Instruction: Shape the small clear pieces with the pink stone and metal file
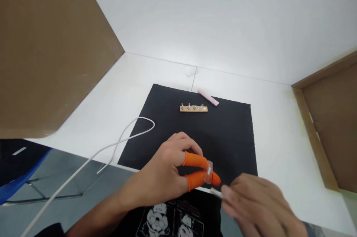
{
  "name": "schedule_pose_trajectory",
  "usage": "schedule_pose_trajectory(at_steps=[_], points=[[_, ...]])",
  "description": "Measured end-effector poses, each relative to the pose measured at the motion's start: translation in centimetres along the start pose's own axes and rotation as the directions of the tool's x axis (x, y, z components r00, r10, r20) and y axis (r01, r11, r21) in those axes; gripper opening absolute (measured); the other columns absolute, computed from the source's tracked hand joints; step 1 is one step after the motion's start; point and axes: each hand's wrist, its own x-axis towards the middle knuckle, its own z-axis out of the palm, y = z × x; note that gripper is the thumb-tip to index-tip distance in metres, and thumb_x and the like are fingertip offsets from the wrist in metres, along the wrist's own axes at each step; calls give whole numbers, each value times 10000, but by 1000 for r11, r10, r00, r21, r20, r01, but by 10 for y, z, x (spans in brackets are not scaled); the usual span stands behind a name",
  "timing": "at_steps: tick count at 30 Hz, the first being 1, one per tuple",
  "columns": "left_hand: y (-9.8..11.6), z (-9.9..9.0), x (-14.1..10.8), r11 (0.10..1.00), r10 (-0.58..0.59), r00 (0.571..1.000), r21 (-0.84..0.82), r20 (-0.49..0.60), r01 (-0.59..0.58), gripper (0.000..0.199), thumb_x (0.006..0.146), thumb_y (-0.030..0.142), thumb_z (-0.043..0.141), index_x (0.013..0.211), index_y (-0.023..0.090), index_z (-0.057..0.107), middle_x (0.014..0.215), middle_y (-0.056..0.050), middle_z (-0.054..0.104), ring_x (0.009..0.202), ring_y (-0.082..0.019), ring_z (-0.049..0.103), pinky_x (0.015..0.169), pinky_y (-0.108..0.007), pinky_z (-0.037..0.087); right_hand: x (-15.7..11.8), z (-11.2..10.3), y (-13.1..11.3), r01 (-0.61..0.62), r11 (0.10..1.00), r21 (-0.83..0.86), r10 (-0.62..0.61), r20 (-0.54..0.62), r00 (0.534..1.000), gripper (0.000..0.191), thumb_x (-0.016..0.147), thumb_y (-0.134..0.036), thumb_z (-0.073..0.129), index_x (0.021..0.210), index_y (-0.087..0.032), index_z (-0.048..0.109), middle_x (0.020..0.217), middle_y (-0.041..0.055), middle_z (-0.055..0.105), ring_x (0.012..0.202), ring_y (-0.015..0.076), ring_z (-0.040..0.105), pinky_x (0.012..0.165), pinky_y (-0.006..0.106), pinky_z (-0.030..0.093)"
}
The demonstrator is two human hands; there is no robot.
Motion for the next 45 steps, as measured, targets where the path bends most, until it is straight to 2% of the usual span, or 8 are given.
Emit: schedule_pose_trajectory(at_steps=[5,12,19,23,30,36,42,45], points=[[5,-2,-4,996,-89,996,-36,-33,87,88,926,146,867,938,233,867,930,-4,756,904,-147,696,783,-246,578,-1,12,45,-59,951,303,155,-303,940,356,942,-23,748,1223,-233,807,790,5,766,611,159,681,523,303,589],[8,-5,-4,994,-110,991,-34,-81,107,118,909,139,860,930,254,847,1034,-5,749,974,-155,712,842,-259,598,-3,9,20,-48,938,344,59,-22,998,126,1025,-131,713,1097,-204,787,857,34,791,762,179,778,663,303,667],[14,-3,-6,994,-97,992,-57,-77,93,116,904,165,877,882,279,868,1059,-9,762,900,-150,648,831,-269,588,9,0,32,-4,932,364,114,-282,953,270,977,-77,750,1206,-209,805,851,43,803,680,174,718,588,319,626],[12,-5,-8,994,-99,991,-63,-90,93,106,902,174,884,898,278,869,1074,-14,759,883,-152,641,839,-289,589,18,-20,7,-25,950,311,-16,127,992,106,1041,-138,691,1028,-199,778,771,22,773,654,149,744,626,269,675],[14,-4,-10,994,-90,994,-69,-68,85,117,908,163,875,929,273,842,1085,5,755,887,-134,654,852,-269,590,7,-6,33,5,957,289,77,-272,959,351,920,-26,776,1214,-216,803,891,46,832,717,201,772,620,331,664],[13,-3,-8,994,-81,994,-78,-76,75,108,908,139,857,899,246,843,1061,-21,760,954,-162,694,871,-285,606,18,-12,9,-66,964,257,51,64,997,115,1086,-249,688,1007,-225,768,767,-27,767,669,107,744,666,226,648],[13,1,-9,992,-97,993,-84,-72,91,88,912,182,865,914,268,851,1062,-21,758,911,-166,677,887,-315,616,10,-5,39,20,971,239,48,-276,960,346,899,13,774,1163,-210,792,923,31,851,745,175,787,660,302,678],[11,3,-8,992,-90,993,-94,-71,83,83,907,176,858,898,258,847,1045,-31,760,935,-182,691,876,-318,623,10,-5,30,19,975,223,15,-150,989,206,953,-60,755,1088,-212,784,870,18,842,717,165,787,665,280,677]])
